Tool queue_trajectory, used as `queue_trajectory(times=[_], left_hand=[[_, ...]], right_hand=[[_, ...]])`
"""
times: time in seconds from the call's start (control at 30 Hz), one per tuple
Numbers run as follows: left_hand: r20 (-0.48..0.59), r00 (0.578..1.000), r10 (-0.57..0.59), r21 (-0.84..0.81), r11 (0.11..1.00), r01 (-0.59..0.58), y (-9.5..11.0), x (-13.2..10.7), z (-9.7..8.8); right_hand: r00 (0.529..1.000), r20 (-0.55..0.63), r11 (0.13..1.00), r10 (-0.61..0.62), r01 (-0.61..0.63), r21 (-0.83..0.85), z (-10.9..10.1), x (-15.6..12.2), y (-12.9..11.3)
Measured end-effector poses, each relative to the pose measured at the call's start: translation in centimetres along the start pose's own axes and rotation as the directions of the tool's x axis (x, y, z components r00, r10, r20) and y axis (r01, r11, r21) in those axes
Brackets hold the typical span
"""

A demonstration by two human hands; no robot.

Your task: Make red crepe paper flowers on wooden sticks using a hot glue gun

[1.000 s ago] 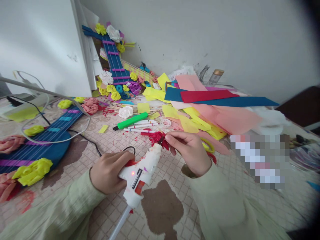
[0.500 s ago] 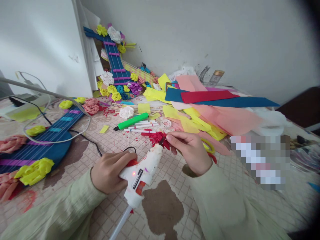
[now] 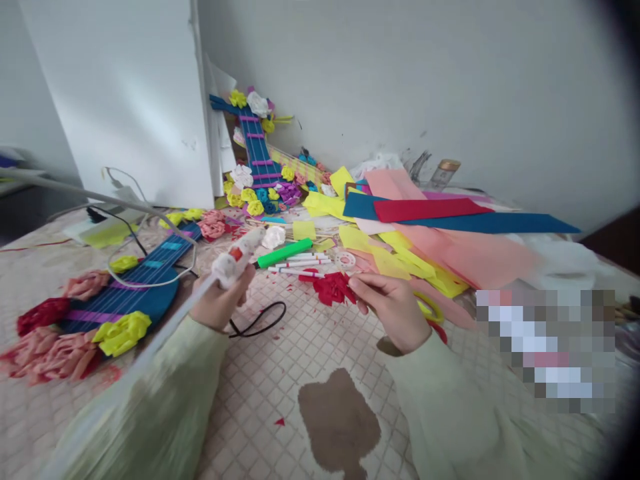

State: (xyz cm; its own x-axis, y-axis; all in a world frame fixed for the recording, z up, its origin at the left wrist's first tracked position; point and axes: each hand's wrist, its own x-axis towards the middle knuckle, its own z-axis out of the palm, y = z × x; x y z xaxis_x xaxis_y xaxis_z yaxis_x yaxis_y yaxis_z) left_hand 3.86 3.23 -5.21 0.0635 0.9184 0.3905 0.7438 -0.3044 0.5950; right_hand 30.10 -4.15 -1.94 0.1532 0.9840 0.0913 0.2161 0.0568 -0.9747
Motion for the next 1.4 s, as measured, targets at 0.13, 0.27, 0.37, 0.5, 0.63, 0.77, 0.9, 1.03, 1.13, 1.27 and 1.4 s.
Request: queue_trajectory(times=[0.13,0.27,0.37,0.5,0.63,0.77,0.9,1.03,1.13,1.27,1.4], left_hand=[[-0.106,0.972,-0.211,0.146,0.963,0.225,-2.2,2.5,-0.1],[-0.098,0.965,-0.244,0.263,0.929,0.261,-3.2,3.7,0.0],[-0.052,0.972,-0.227,0.313,0.921,0.232,-3.3,3.9,0.1],[-0.019,0.978,-0.21,0.38,0.903,0.201,-3.3,4.0,0.0],[-0.003,0.984,-0.178,0.459,0.874,0.16,-2.7,3.5,-1.3],[0.008,0.987,-0.163,0.513,0.848,0.136,-0.8,1.9,-3.9],[-0.095,0.995,-0.033,0.455,0.888,0.073,2.0,-0.4,-5.2],[0.034,0.982,0.187,-0.168,0.97,-0.179,4.5,-2.2,-3.5],[0.282,0.944,0.173,-0.591,0.806,0.029,5.6,-3.3,-1.0],[0.51,0.841,0.178,-0.734,0.6,0.318,6.6,-4.5,1.2],[0.565,0.814,0.132,-0.732,0.536,0.421,7.8,-5.2,1.6]], right_hand=[[1.0,0.001,1.0,-0.02,0.02,0.008,0.0,0.1,0.3],[1.0,-0.014,0.999,-0.022,0.023,0.04,0.1,0.1,0.6],[1.0,-0.016,0.999,-0.011,0.012,0.049,0.2,0.1,0.6],[1.0,-0.013,0.999,-0.017,0.018,0.048,0.1,0.1,0.6],[1.0,-0.01,0.999,-0.02,0.02,0.049,0.1,0.1,0.5],[1.0,-0.007,0.999,-0.004,0.004,0.045,0.1,-0.1,0.0],[0.999,0.044,0.999,-0.008,0.006,0.046,0.0,-0.4,-0.6],[0.993,0.117,0.999,-0.016,0.011,0.043,0.2,-1.0,-1.0],[0.98,0.198,0.998,-0.016,0.005,0.055,0.7,-1.6,-1.3],[0.958,0.286,0.999,-0.018,0.004,0.049,1.5,-2.1,-1.3],[0.951,0.308,1.0,-0.016,0.019,-0.007,1.8,-2.3,-1.2]])
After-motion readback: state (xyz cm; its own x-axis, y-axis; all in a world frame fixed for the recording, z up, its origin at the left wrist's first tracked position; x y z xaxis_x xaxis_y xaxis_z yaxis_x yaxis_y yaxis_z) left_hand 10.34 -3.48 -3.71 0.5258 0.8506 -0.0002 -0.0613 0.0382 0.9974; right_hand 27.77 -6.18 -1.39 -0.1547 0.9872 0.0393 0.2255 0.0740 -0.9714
